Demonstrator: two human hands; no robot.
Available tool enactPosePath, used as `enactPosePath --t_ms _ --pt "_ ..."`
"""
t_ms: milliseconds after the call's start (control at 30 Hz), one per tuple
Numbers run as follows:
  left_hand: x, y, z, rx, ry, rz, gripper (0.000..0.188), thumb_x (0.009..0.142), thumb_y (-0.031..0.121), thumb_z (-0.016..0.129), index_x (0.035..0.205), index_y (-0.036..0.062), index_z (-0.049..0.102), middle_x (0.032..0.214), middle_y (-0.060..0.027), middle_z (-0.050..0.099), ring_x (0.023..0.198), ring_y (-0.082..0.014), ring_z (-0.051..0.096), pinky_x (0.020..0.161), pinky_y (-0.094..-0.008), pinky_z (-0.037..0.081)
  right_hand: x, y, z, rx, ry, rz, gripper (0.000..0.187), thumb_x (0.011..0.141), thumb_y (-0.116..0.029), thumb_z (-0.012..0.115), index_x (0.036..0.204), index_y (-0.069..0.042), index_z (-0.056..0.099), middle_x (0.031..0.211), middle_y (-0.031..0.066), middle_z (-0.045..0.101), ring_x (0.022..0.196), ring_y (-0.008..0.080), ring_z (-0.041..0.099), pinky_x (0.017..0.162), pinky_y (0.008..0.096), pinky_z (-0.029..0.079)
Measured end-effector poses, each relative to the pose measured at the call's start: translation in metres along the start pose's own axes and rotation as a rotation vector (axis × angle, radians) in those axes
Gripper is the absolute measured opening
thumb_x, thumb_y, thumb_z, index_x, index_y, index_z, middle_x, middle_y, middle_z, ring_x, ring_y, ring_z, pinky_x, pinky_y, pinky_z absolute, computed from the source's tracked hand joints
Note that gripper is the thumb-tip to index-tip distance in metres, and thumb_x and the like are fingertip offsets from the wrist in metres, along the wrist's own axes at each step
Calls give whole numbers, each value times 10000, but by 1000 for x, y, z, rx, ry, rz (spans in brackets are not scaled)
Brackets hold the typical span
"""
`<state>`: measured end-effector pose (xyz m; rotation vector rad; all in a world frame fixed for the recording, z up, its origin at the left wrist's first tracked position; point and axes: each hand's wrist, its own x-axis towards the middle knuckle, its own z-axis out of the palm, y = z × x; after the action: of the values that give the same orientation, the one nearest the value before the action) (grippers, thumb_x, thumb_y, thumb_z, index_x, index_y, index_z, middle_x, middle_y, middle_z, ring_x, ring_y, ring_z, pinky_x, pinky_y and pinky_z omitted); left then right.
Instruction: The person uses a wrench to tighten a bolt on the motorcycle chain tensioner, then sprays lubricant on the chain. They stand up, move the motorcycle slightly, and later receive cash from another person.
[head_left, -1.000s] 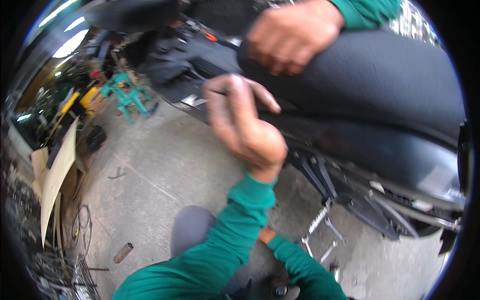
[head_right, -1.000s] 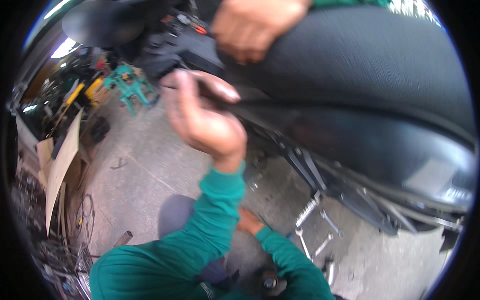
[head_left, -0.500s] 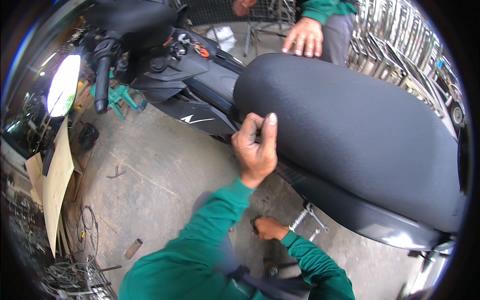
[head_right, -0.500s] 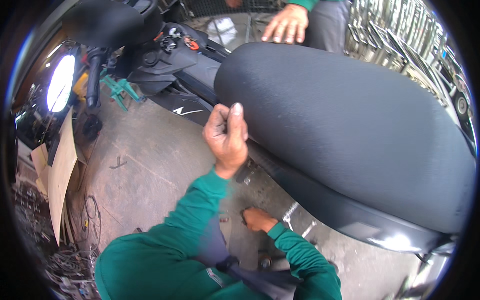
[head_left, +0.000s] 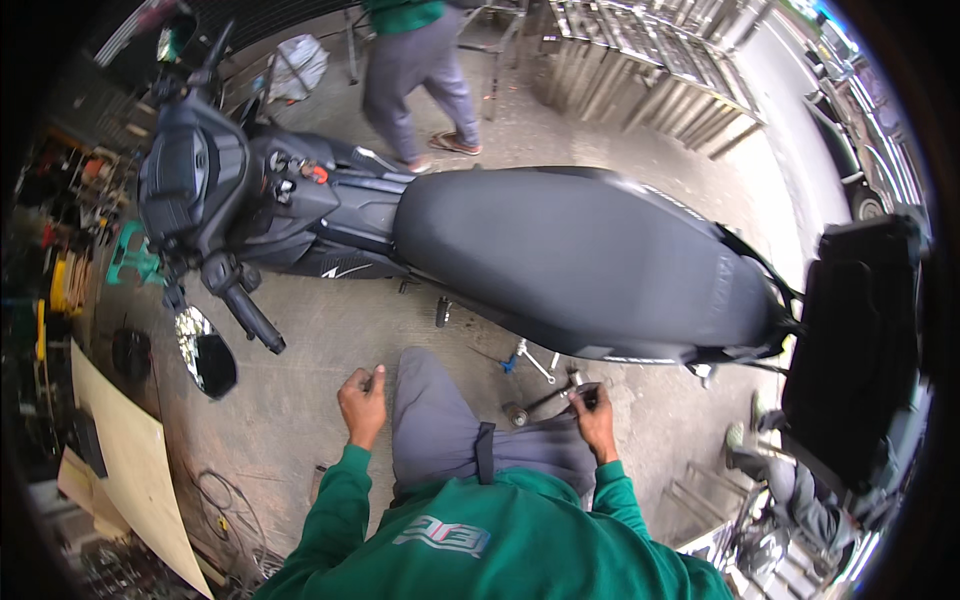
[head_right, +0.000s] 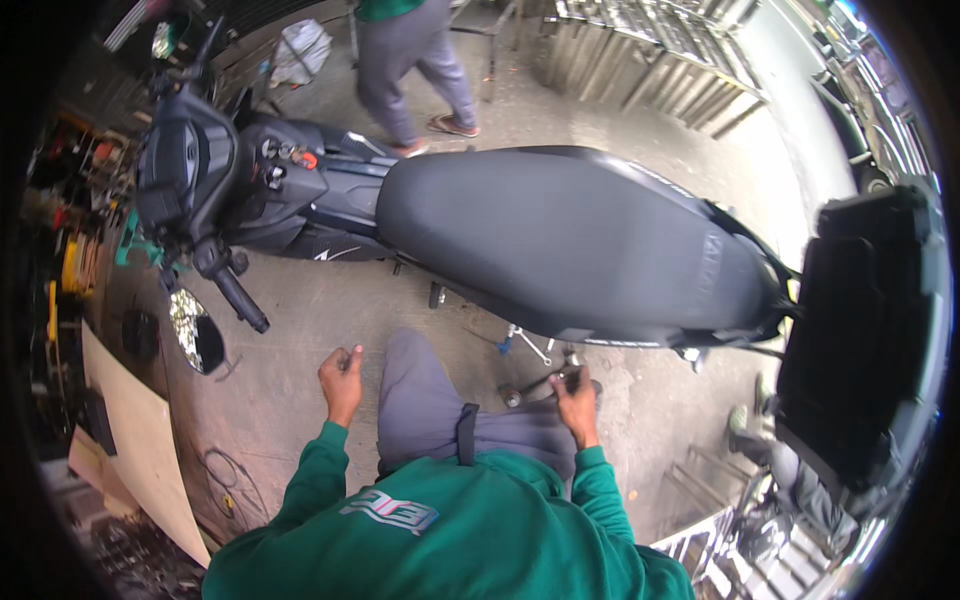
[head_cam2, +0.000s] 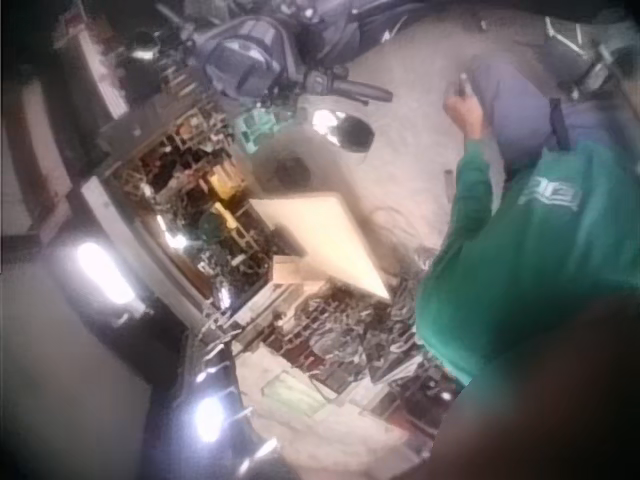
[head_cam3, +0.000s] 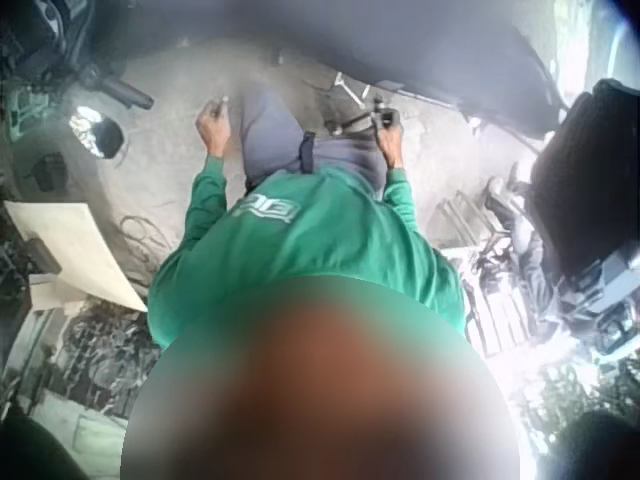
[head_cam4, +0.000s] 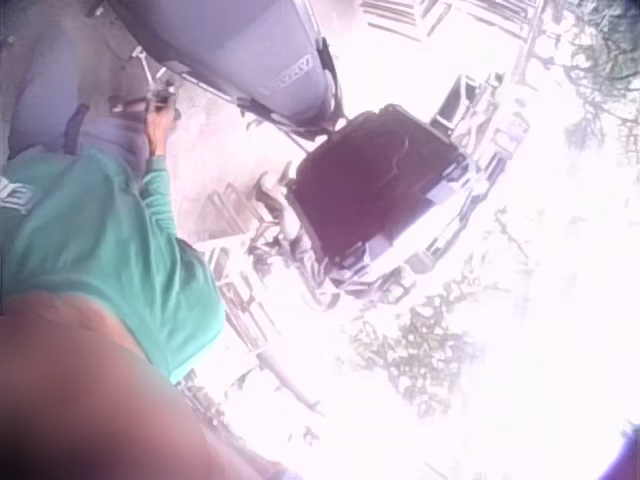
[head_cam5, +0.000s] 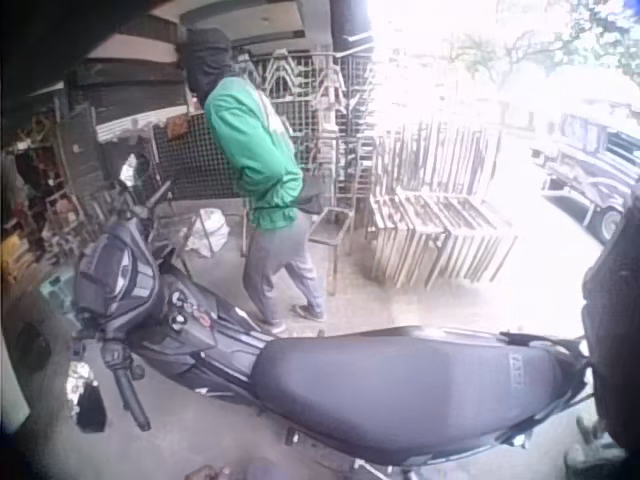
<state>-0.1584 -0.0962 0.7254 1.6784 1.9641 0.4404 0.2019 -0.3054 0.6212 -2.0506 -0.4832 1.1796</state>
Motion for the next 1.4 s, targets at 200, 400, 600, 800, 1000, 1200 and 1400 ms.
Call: enactPosePath --t_ms 200,400,600,800,1000,1200,1400 --pt "14 32 -93 -501 33 -463 304 922 258 724 921 32 520 709 -7 459 628 -145 492 629 -343 466 -41 -104 -117 368 410 183 626 931 -470 702 1328 -51 460 1081 120 601 870 204 633 705 375 530" --pt "51 35 -131 -690 -121 -731 768 847 498 755 1368 23 448 1325 -194 538 1220 -326 561 974 -465 479 25 -136 -205 586 710 259 859 831 -535 795 1314 64 413 1115 153 594 906 215 610 739 393 534" --pt "107 25 -102 -863 277 -610 531 844 261 813 1225 16 536 1079 -143 644 886 -254 644 726 -415 537 91 -141 -207 233 1241 449 997 864 -598 713 1336 206 360 1272 370 570 1116 462 633 951 498 525" --pt "136 30 -115 -617 303 -610 212 889 173 761 908 7 632 625 -44 546 424 -160 504 367 -321 391 92 -157 -201 183 1413 339 818 953 -565 596 1238 192 476 1124 380 634 1033 499 651 893 541 515" --pt "135 31 -126 -618 203 -644 104 938 78 664 957 -17 627 586 -46 498 401 -165 477 372 -341 391 91 -167 -199 54 1474 461 730 963 -511 596 1205 175 526 1084 371 652 1014 508 655 905 554 507" --pt "127 28 -141 -627 88 -597 94 927 40 640 995 -23 621 592 -42 486 406 -168 476 391 -346 405 93 -153 -206 17 1508 440 725 954 -509 610 1172 179 539 1063 378 650 1006 521 649 905 562 505" --pt "128 9 -162 -613 -4 -533 98 892 16 643 975 -30 618 601 -48 496 413 -175 488 395 -346 406 90 -147 -204 29 1542 403 707 943 -503 621 1158 168 564 1045 357 672 995 508 667 903 560 522"
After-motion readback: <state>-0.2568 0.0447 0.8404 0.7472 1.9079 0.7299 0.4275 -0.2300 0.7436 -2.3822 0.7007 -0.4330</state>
